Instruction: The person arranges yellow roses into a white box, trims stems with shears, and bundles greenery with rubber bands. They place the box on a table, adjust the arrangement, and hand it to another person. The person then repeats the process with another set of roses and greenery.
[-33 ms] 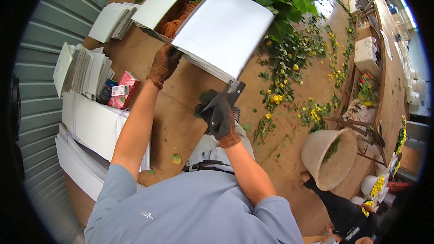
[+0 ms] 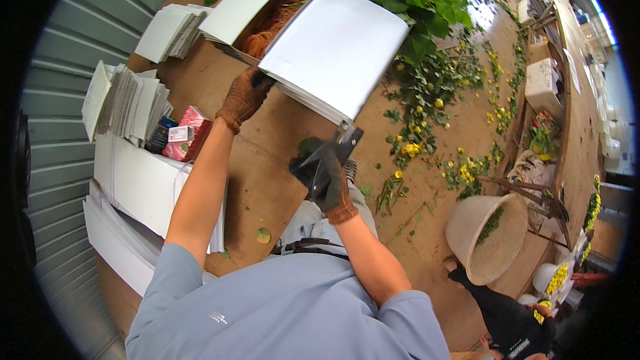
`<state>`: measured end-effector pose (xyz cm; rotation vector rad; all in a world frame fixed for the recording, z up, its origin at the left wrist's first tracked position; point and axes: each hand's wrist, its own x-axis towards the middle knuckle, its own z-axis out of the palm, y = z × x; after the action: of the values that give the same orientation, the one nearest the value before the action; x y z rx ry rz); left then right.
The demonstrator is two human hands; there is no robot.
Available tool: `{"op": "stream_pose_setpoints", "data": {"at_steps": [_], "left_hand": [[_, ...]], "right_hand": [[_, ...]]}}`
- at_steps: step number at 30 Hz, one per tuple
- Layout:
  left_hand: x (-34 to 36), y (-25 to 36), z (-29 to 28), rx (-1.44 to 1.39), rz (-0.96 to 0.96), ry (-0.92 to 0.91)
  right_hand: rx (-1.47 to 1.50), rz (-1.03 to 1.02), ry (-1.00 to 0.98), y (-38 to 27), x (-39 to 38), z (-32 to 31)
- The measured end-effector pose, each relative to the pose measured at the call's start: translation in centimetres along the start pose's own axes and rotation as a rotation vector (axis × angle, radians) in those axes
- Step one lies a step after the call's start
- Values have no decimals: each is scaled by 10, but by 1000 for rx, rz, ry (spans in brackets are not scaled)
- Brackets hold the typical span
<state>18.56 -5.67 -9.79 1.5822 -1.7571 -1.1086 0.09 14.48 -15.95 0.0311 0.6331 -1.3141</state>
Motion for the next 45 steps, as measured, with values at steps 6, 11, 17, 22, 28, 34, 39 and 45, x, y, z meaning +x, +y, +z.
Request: {"op": "stream_pose_setpoints", "data": {"at_steps": [6,11,17,22,28,34,39,45], "left_hand": [[-36,25,-55,145,269,123],[-88,21,-88,51,159,207],[-139,-4,-84,-153,-58,219],[-155,-8,-74,-229,-24,244],[-150,8,-66,-458,-61,288],[-128,16,-68,-173,60,348],[-95,67,-25,406,162,334],[-9,162,47,565,155,181]], "right_hand": [[-414,296,-205,28,24,64],[-63,252,-234,52,87,109],[-20,147,-94,67,99,126],[-172,111,36,76,119,120],[-233,217,-164,59,97,106],[-1535,360,-710,-60,3,112],[-1735,16,-1211,-225,55,207],[-2499,-295,-1270,-338,210,302]]}}
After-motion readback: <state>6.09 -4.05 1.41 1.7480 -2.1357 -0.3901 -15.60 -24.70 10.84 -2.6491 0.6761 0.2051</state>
